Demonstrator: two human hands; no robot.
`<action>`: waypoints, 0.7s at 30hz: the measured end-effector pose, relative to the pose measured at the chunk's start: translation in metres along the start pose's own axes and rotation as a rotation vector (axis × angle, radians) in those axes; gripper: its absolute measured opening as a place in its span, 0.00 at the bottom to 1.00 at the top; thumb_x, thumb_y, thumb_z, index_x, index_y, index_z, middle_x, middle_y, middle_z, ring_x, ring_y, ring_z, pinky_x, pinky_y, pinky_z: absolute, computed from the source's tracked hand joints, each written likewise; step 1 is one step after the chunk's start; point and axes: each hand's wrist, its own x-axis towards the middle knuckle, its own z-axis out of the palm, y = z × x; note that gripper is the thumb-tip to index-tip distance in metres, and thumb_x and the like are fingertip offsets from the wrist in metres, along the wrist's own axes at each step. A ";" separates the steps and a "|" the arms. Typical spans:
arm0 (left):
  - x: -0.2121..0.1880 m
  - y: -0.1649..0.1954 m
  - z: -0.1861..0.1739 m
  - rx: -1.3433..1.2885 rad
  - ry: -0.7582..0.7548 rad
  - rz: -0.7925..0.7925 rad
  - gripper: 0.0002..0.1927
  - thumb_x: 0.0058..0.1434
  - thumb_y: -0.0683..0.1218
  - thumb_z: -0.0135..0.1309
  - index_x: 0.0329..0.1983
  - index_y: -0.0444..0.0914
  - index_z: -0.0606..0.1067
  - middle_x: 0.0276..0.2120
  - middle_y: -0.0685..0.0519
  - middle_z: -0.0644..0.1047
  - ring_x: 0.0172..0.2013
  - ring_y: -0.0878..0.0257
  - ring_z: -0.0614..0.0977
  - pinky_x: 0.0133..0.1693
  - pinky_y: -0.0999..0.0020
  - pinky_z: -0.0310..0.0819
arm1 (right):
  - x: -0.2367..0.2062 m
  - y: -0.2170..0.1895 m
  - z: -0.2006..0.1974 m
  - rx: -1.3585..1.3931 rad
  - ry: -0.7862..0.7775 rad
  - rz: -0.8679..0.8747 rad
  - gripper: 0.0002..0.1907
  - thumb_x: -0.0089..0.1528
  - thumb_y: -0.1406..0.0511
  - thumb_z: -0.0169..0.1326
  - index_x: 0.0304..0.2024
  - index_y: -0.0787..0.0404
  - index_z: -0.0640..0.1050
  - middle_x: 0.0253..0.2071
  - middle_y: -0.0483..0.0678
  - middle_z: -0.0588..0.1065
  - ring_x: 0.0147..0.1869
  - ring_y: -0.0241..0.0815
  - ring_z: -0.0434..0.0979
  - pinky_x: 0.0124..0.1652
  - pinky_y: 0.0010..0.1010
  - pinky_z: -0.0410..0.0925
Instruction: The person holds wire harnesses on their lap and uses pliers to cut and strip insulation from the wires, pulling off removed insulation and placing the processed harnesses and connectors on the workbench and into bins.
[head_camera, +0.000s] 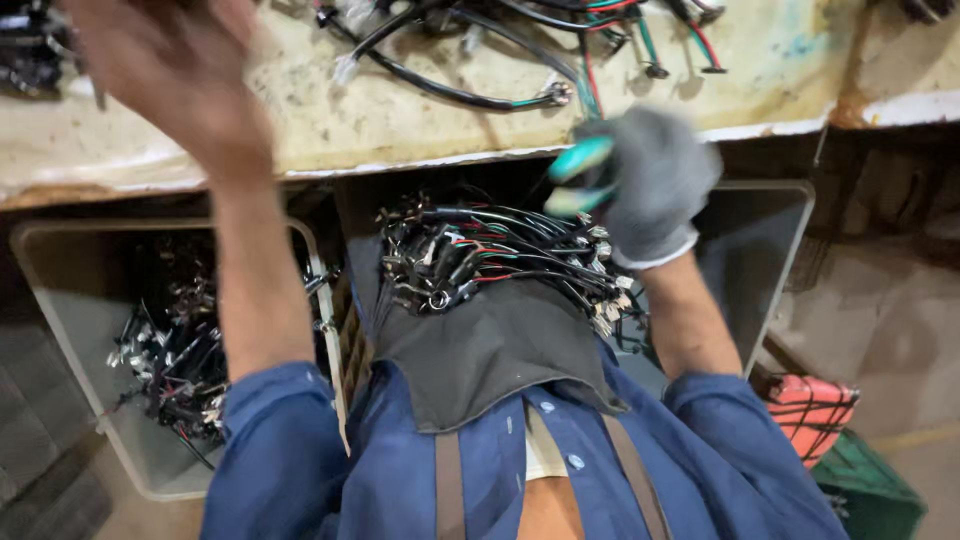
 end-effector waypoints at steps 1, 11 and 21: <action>-0.020 0.016 0.000 -0.240 -0.120 -0.127 0.16 0.72 0.42 0.61 0.56 0.36 0.68 0.37 0.52 0.73 0.34 0.61 0.77 0.37 0.68 0.79 | -0.003 -0.006 0.007 -0.044 -0.053 0.011 0.17 0.54 0.65 0.69 0.43 0.60 0.79 0.38 0.51 0.74 0.38 0.56 0.77 0.36 0.46 0.68; -0.110 0.116 0.045 -0.764 -0.457 -1.044 0.21 0.74 0.49 0.56 0.65 0.33 0.71 0.35 0.53 0.75 0.29 0.71 0.73 0.36 0.75 0.69 | -0.019 0.009 0.028 -0.147 -0.399 0.138 0.18 0.62 0.68 0.64 0.52 0.60 0.73 0.42 0.54 0.74 0.39 0.57 0.78 0.33 0.46 0.68; -0.122 0.123 0.052 -0.416 -0.658 -0.934 0.14 0.72 0.47 0.55 0.56 0.35 0.77 0.38 0.56 0.79 0.37 0.71 0.79 0.42 0.75 0.75 | -0.023 -0.011 -0.002 0.207 -0.561 -0.260 0.15 0.52 0.60 0.67 0.40 0.50 0.79 0.31 0.50 0.76 0.32 0.53 0.77 0.29 0.43 0.67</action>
